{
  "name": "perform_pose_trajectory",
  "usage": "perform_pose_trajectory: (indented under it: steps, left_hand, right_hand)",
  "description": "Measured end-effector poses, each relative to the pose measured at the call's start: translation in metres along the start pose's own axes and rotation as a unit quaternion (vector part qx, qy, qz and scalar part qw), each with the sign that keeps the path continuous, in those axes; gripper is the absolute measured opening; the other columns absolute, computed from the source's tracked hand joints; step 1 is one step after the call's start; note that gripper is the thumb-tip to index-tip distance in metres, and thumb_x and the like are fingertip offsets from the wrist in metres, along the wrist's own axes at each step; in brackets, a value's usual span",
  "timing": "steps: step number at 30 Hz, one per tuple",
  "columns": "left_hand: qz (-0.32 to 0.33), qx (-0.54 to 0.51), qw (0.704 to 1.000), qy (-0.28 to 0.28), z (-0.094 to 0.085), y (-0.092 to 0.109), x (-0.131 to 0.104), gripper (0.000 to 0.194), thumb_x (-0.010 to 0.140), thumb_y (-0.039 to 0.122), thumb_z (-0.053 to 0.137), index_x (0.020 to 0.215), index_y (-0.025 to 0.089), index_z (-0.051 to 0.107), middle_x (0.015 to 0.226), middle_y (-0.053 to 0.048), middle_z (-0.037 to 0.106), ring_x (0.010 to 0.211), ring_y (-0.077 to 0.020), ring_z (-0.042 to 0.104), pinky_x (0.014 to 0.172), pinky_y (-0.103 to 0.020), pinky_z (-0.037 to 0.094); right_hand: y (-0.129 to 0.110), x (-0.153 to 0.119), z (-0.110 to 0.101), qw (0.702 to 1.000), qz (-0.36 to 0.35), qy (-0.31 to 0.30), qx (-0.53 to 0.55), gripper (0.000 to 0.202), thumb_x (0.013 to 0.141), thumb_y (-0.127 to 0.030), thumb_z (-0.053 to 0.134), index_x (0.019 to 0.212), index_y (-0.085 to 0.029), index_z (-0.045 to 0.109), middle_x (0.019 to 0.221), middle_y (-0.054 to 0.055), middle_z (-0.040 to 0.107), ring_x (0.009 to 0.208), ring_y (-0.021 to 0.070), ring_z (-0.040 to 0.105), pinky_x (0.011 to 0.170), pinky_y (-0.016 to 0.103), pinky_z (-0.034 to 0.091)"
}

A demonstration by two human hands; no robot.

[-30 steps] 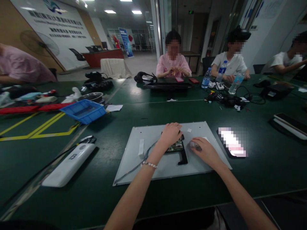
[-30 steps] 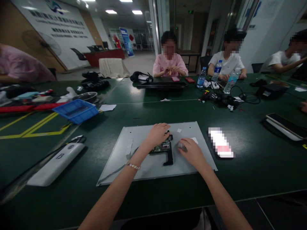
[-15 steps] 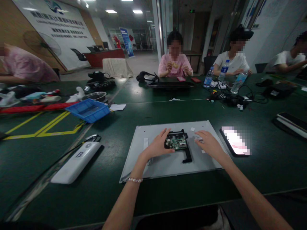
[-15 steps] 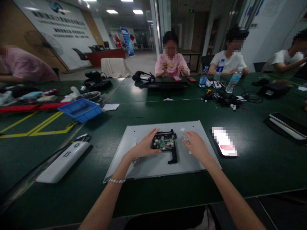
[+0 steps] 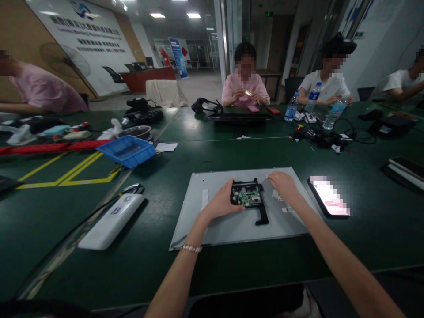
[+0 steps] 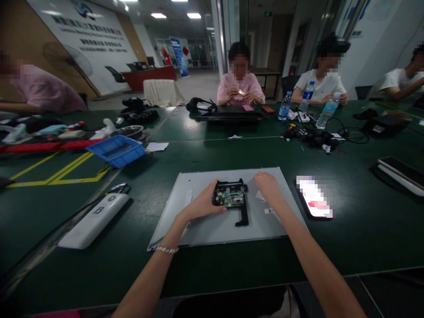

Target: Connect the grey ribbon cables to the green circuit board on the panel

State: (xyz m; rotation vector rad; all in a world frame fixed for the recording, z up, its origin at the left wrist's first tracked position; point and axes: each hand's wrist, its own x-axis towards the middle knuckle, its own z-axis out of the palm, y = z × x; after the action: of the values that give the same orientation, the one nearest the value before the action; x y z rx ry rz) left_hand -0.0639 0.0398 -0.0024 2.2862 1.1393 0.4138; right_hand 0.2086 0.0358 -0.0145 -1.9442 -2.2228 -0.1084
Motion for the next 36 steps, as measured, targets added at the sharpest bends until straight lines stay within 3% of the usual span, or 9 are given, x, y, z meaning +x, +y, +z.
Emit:
perform_pose_trajectory:
  steps: [5, 11, 18, 25, 30, 36]
  left_hand:
    - [0.003, 0.013, 1.0, 0.0, 0.004, -0.007, 0.003, 0.108, 0.063, 0.053, 0.07, 0.143, 0.01, 0.012, 0.147, -0.022, 0.024, 0.134, -0.0353, 0.027, 0.109, -0.05, 0.025]
    - [0.011, 0.018, 1.0, 0.002, 0.006, -0.011, 0.003, 0.108, 0.063, 0.055, 0.069, 0.143, 0.009, 0.012, 0.148, -0.022, 0.022, 0.136, -0.0342, 0.023, 0.111, -0.048, 0.023]
    - [0.025, 0.011, 1.0, 0.006, 0.008, -0.014, 0.004, 0.108, 0.062, 0.055, 0.069, 0.143, 0.011, 0.013, 0.147, -0.021, 0.024, 0.136, -0.0345, 0.023, 0.111, -0.05, 0.023]
    - [0.001, 0.009, 1.0, -0.006, 0.007, -0.011, 0.004, 0.11, 0.062, 0.054, 0.069, 0.143, 0.009, 0.011, 0.148, -0.023, 0.02, 0.136, -0.0349, 0.021, 0.111, -0.049, 0.022]
    - [0.007, 0.0, 1.0, -0.002, 0.006, -0.01, 0.003, 0.11, 0.063, 0.053, 0.07, 0.145, 0.014, 0.008, 0.148, -0.02, 0.022, 0.135, -0.0354, 0.024, 0.11, -0.051, 0.023]
    - [0.009, 0.013, 1.0, -0.003, -0.002, 0.001, 0.0, 0.112, 0.064, 0.047, 0.071, 0.146, 0.016, 0.001, 0.152, -0.017, 0.011, 0.137, -0.0357, 0.018, 0.11, -0.052, 0.023]
  right_hand:
    - [-0.026, 0.013, -0.013, 0.997, -0.045, 0.043, 0.045, 0.028, 0.094, -0.021, 0.038, 0.108, -0.018, 0.062, 0.106, 0.008, 0.066, 0.097, 0.0198, 0.06, 0.082, 0.028, 0.042]
    - [-0.06, 0.021, -0.011, 0.995, -0.097, -0.016, 0.025, 0.027, 0.093, -0.018, 0.038, 0.096, -0.015, 0.065, 0.093, 0.011, 0.068, 0.091, 0.0215, 0.061, 0.08, 0.029, 0.042]
    - [-0.059, 0.02, -0.001, 0.994, -0.104, -0.019, 0.037, 0.027, 0.091, -0.016, 0.041, 0.098, -0.016, 0.066, 0.095, 0.01, 0.068, 0.095, 0.0203, 0.06, 0.084, 0.028, 0.041]
    - [-0.057, 0.022, -0.004, 0.991, -0.082, -0.014, 0.106, 0.026, 0.091, -0.023, 0.043, 0.097, -0.017, 0.068, 0.098, 0.009, 0.068, 0.094, 0.0192, 0.06, 0.083, 0.027, 0.043]
    - [-0.037, 0.011, -0.013, 0.982, -0.044, 0.008, 0.181, 0.025, 0.09, -0.024, 0.046, 0.102, -0.017, 0.066, 0.105, 0.008, 0.067, 0.102, 0.0189, 0.058, 0.091, 0.029, 0.041]
    - [0.024, -0.029, -0.008, 0.965, 0.025, -0.014, 0.26, 0.028, 0.082, -0.022, 0.055, 0.108, -0.018, 0.064, 0.108, 0.009, 0.065, 0.097, 0.0195, 0.06, 0.086, 0.033, 0.046]
